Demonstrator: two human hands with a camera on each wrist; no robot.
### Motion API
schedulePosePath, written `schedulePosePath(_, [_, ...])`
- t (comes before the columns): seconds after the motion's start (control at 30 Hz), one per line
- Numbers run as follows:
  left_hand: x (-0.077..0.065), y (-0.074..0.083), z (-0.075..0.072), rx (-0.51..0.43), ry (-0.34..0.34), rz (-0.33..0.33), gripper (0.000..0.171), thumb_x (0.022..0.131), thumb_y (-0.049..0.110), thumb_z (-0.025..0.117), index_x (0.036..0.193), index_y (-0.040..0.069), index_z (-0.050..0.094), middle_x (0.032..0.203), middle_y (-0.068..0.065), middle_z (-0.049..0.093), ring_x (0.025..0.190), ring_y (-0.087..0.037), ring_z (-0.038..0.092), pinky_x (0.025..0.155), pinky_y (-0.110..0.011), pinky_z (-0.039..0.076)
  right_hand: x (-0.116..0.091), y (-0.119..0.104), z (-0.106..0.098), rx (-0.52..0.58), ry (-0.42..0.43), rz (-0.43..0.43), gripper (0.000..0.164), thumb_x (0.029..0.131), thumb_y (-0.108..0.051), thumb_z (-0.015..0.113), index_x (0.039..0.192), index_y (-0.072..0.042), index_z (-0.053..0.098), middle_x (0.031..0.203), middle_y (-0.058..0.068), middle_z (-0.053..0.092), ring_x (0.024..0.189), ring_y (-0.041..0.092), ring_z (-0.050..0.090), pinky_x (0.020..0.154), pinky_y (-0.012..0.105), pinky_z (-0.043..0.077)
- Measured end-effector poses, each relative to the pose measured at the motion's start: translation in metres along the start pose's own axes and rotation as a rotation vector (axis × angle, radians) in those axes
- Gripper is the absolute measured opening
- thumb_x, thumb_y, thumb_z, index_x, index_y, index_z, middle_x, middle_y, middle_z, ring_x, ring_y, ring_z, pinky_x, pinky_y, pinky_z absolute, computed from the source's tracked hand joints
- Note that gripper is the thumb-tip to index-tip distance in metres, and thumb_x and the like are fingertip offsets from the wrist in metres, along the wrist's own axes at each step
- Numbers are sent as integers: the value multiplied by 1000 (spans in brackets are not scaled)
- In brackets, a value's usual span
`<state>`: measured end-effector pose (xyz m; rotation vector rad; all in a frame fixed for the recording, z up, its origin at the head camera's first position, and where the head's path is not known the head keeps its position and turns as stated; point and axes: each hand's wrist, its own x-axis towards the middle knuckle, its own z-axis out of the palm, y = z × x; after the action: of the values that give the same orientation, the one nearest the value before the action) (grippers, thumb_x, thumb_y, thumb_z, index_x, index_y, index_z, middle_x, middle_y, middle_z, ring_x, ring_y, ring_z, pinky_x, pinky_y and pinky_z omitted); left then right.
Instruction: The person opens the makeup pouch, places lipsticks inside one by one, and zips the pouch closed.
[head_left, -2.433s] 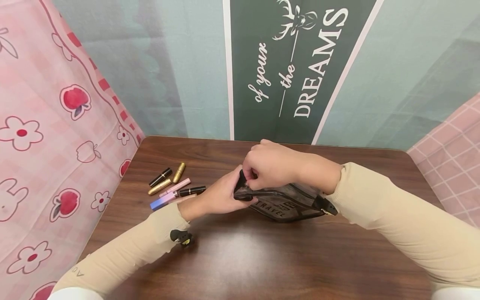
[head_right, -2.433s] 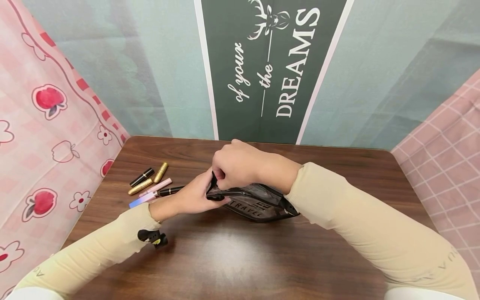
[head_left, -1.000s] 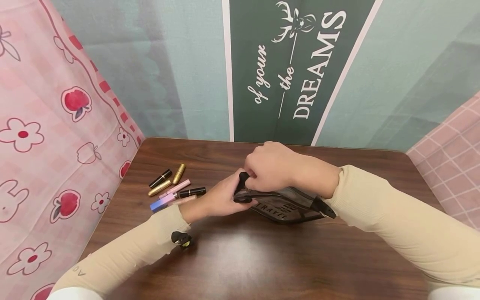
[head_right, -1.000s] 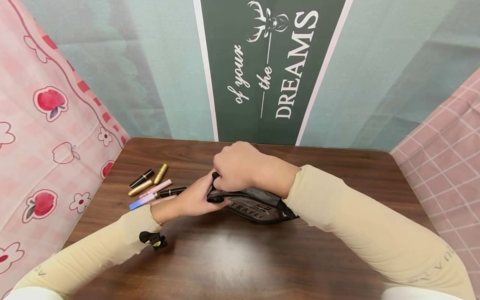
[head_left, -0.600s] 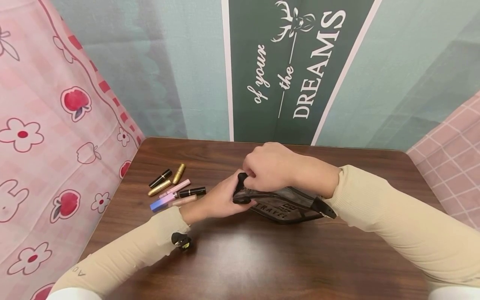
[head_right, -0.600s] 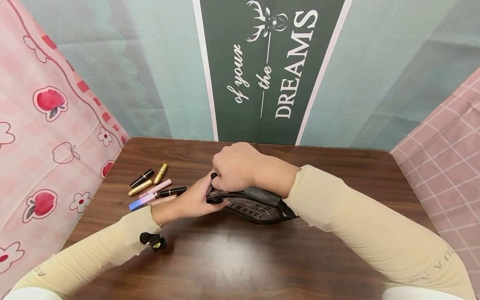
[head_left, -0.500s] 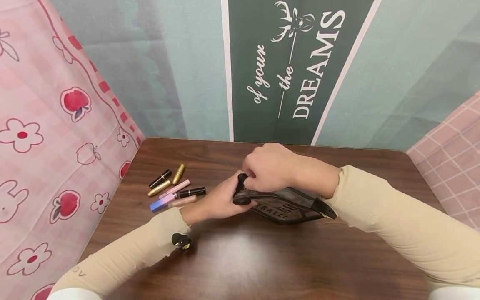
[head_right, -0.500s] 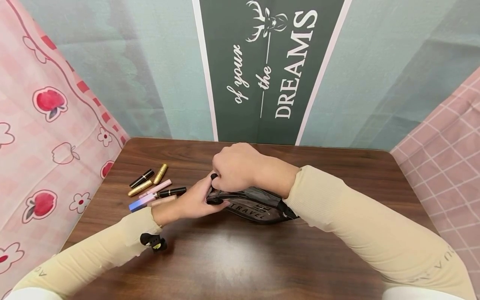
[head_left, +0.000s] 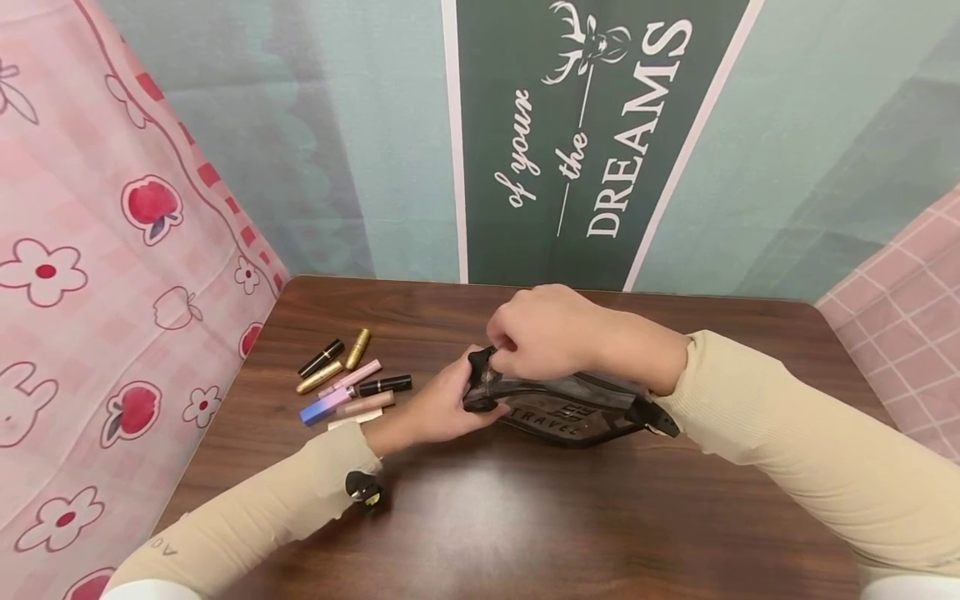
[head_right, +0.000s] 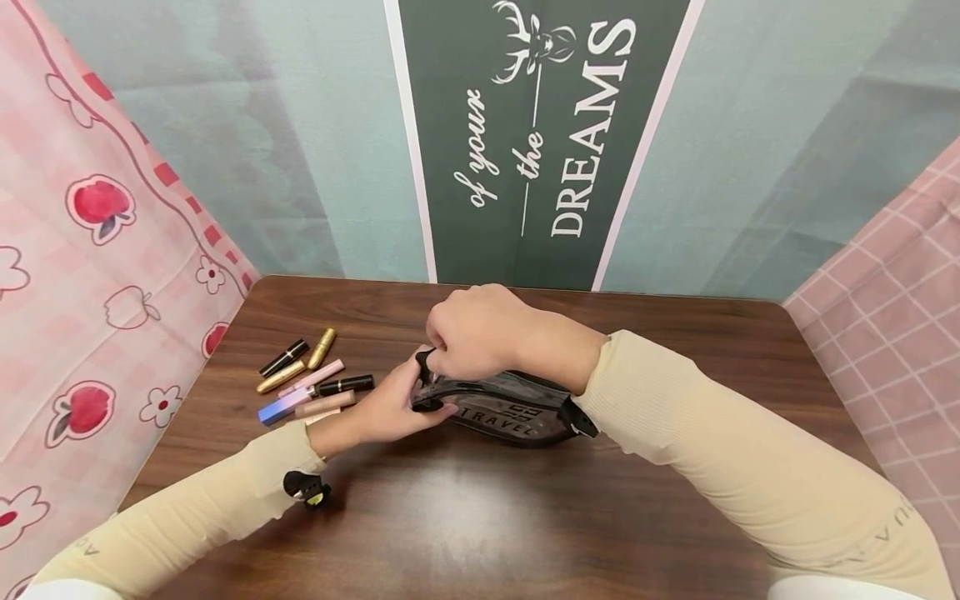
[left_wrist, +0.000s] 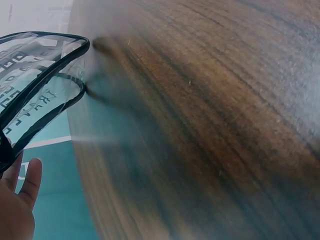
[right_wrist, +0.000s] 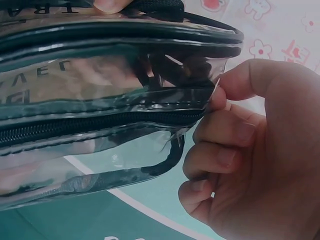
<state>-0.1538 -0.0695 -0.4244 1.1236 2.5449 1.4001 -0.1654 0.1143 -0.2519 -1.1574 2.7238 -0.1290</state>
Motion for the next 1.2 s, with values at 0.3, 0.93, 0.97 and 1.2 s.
schedulePosePath(0.3, [-2, -3, 3, -20, 19, -19, 52, 84, 18, 82, 123, 6, 48, 112, -4, 64, 101, -13, 62, 91, -32, 52, -1, -1, -1, 11, -12, 57, 26, 82, -23, 61, 59, -22, 47, 54, -10, 40, 54, 12, 44, 51, 31, 35])
schedulePosePath(0.93, [-5, -7, 3, -55, 53, -50, 57, 82, 13, 84, 125, 5, 48, 116, -9, 67, 106, -19, 66, 94, -36, 52, -3, 5, -3, 34, 7, 187, 26, 84, -25, 61, 60, -21, 52, 55, -7, 45, 56, 16, 47, 50, 32, 34])
schedulePosePath(0.97, [-5, -7, 3, -54, 53, -51, 57, 82, 13, 84, 125, 5, 48, 116, -9, 67, 106, -19, 66, 94, -36, 52, -4, 5, -3, 36, 8, 187, 26, 84, -25, 61, 60, -21, 52, 56, -7, 45, 56, 15, 47, 50, 32, 34])
schedulePosePath(1.2, [-7, -11, 3, -54, 61, -62, 55, 84, 14, 82, 126, 5, 48, 118, -10, 69, 106, -21, 66, 94, -38, 53, -8, 10, -1, 59, 30, 192, 30, 86, -23, 60, 59, -20, 48, 54, -7, 39, 53, 14, 41, 49, 31, 28])
